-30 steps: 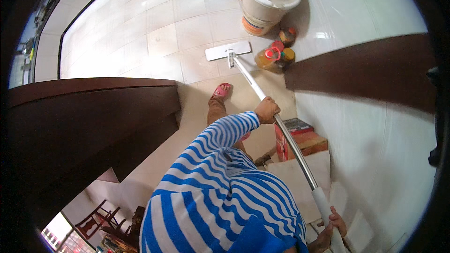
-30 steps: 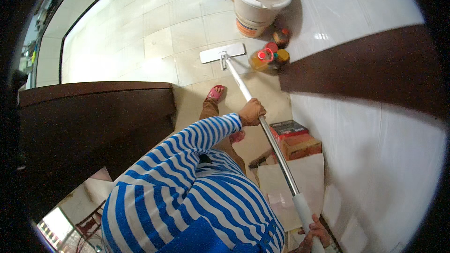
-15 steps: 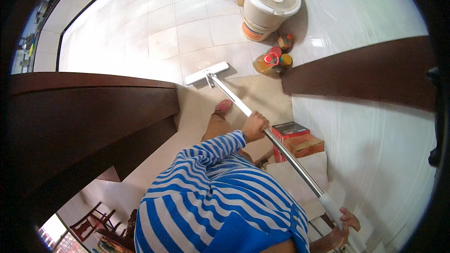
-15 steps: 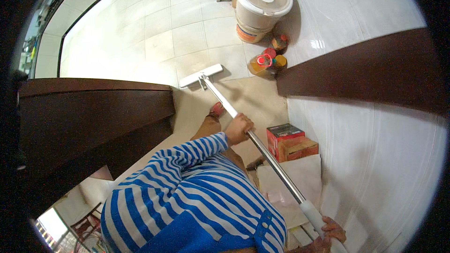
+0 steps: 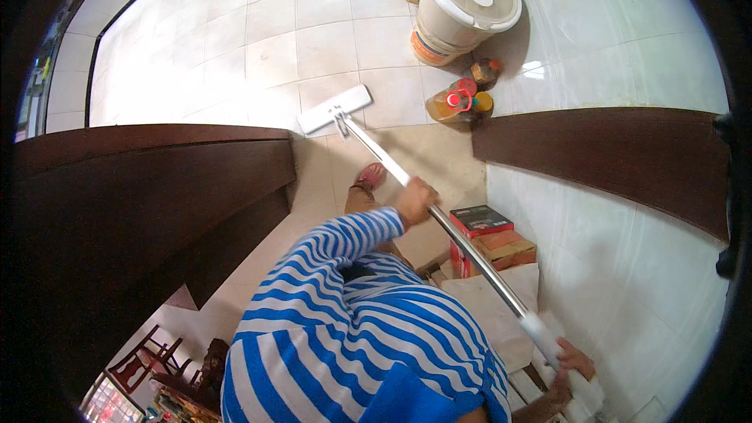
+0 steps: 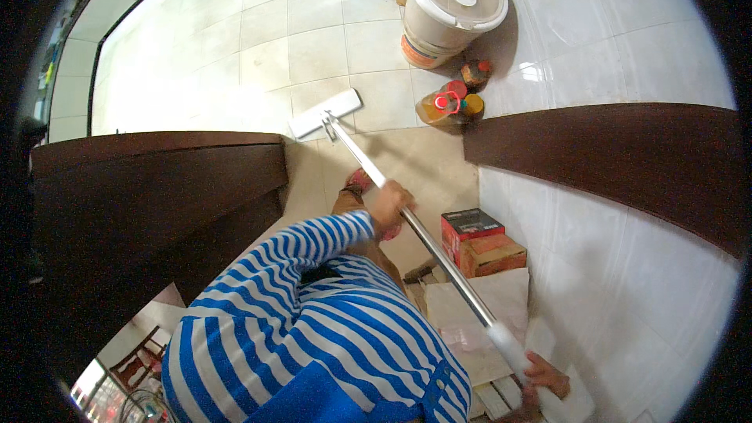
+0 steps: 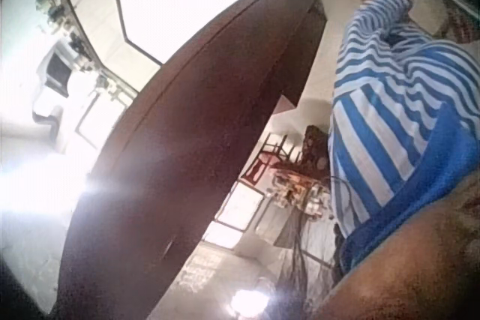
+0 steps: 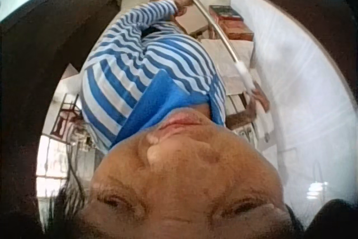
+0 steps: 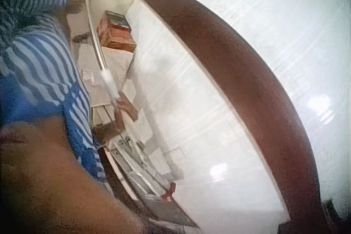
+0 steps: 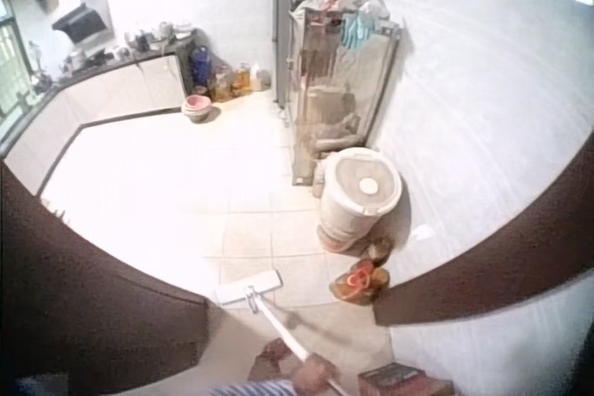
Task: The person wrings a mop in a bucket, then mops the tiled floor in a living area and kitchen. They briefly pick up a small piece of debris and place it into a bucket before resuming mopping.
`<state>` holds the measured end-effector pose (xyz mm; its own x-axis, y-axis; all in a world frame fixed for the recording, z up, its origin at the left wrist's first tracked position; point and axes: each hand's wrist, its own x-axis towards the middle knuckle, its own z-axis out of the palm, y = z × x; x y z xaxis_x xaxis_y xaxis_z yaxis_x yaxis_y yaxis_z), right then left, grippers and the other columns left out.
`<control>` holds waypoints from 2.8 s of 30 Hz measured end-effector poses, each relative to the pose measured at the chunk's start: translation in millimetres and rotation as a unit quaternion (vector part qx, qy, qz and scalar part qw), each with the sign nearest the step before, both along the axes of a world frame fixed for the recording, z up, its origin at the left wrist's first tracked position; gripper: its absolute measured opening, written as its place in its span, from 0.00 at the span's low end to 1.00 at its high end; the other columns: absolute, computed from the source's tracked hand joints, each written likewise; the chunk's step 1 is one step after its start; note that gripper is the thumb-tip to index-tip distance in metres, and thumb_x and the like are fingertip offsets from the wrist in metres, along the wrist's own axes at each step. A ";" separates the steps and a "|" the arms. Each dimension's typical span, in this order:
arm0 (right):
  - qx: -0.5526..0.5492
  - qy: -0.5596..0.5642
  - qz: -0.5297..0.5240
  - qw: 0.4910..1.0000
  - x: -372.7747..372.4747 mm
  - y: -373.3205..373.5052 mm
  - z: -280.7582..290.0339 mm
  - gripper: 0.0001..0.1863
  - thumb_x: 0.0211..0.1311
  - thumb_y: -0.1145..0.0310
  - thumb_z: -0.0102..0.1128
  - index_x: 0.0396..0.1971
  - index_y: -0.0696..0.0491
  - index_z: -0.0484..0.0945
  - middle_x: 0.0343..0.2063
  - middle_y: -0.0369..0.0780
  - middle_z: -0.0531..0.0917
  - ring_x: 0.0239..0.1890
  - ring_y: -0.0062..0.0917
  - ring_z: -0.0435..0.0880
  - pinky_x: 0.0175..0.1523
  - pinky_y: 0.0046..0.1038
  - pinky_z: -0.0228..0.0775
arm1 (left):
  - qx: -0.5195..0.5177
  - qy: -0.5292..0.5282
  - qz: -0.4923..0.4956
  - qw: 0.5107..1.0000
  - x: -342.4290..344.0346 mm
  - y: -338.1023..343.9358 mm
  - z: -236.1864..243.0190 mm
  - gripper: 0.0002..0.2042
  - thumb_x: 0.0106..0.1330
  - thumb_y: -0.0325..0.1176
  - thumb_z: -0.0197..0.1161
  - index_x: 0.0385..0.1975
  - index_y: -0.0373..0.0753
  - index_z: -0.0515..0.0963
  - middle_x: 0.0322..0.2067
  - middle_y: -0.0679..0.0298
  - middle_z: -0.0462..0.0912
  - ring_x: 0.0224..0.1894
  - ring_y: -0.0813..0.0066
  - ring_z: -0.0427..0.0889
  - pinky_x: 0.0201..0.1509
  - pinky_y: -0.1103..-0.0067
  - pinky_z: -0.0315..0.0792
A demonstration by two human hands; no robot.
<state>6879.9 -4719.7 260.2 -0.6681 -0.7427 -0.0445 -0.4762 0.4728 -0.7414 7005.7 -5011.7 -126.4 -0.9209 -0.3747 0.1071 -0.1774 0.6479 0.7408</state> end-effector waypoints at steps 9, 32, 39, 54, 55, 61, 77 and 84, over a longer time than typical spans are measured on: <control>-0.189 0.032 0.010 0.981 -34.9 40.3 67.7 0.14 0.55 0.60 0.56 0.22 0.53 0.65 0.25 0.43 0.74 0.31 0.33 0.77 0.45 0.39 0.68 | 0.141 0.001 -0.103 0.985 -44.6 47.1 73.5 0.06 0.36 0.34 0.62 0.13 0.42 0.73 0.16 0.55 0.75 0.23 0.53 0.76 0.33 0.65 0.69; -0.076 -0.023 0.386 0.919 -8.0 -111.3 62.5 0.12 0.43 0.61 0.69 0.16 0.50 0.75 0.17 0.37 0.80 0.20 0.27 0.82 0.31 0.31 0.79 | 0.073 0.146 0.245 0.956 62.5 19.8 51.1 0.08 0.35 0.28 0.63 0.12 0.46 0.69 0.14 0.65 0.72 0.22 0.62 0.71 0.30 0.71 0.63; -0.130 -0.047 0.382 0.914 -9.1 -108.8 59.9 0.16 0.44 0.58 0.67 0.12 0.50 0.73 0.14 0.38 0.78 0.18 0.26 0.80 0.32 0.35 0.79 | 0.065 0.191 0.256 0.945 64.5 4.2 52.1 0.07 0.35 0.28 0.63 0.11 0.45 0.70 0.14 0.63 0.72 0.21 0.61 0.72 0.28 0.70 0.63; -0.016 -0.085 0.582 0.808 7.0 -186.3 57.0 0.11 0.47 0.60 0.67 0.24 0.50 0.79 0.28 0.40 0.83 0.35 0.33 0.84 0.33 0.29 0.80 | -0.001 0.164 0.419 0.893 101.5 -5.3 37.1 0.10 0.46 0.25 0.63 0.12 0.38 0.66 0.14 0.58 0.69 0.23 0.57 0.69 0.29 0.67 0.63; -0.008 -0.114 0.604 0.789 0.3 -188.7 60.5 0.09 0.47 0.63 0.68 0.27 0.50 0.79 0.31 0.40 0.84 0.39 0.34 0.83 0.32 0.28 0.80 | -0.005 0.147 0.435 0.888 102.9 5.1 37.3 0.11 0.46 0.26 0.63 0.12 0.39 0.66 0.14 0.58 0.69 0.22 0.56 0.69 0.29 0.66 0.63; -0.046 -0.138 0.582 0.800 -13.2 -198.4 61.9 0.07 0.46 0.64 0.68 0.23 0.48 0.80 0.25 0.39 0.84 0.32 0.33 0.85 0.31 0.27 0.80 | 0.010 0.079 0.419 0.904 123.3 20.7 41.0 0.11 0.48 0.27 0.64 0.12 0.39 0.66 0.14 0.57 0.69 0.20 0.54 0.70 0.25 0.64 0.63; -0.178 -0.107 0.416 0.885 -48.3 -117.9 92.6 0.12 0.58 0.66 0.52 0.28 0.60 0.68 0.21 0.46 0.72 0.25 0.32 0.75 0.40 0.46 0.77 | 0.137 0.181 0.185 0.956 11.1 2.7 88.2 0.10 0.46 0.27 0.62 0.13 0.39 0.66 0.16 0.58 0.68 0.24 0.56 0.67 0.32 0.68 0.60; -0.198 -0.085 0.323 0.922 -45.2 -182.1 58.8 0.13 0.52 0.68 0.59 0.16 0.58 0.67 0.15 0.48 0.74 0.21 0.32 0.77 0.35 0.44 0.79 | 0.096 0.138 0.247 0.954 18.1 -62.8 69.0 0.07 0.36 0.27 0.62 0.14 0.44 0.70 0.18 0.62 0.71 0.27 0.59 0.70 0.34 0.69 0.61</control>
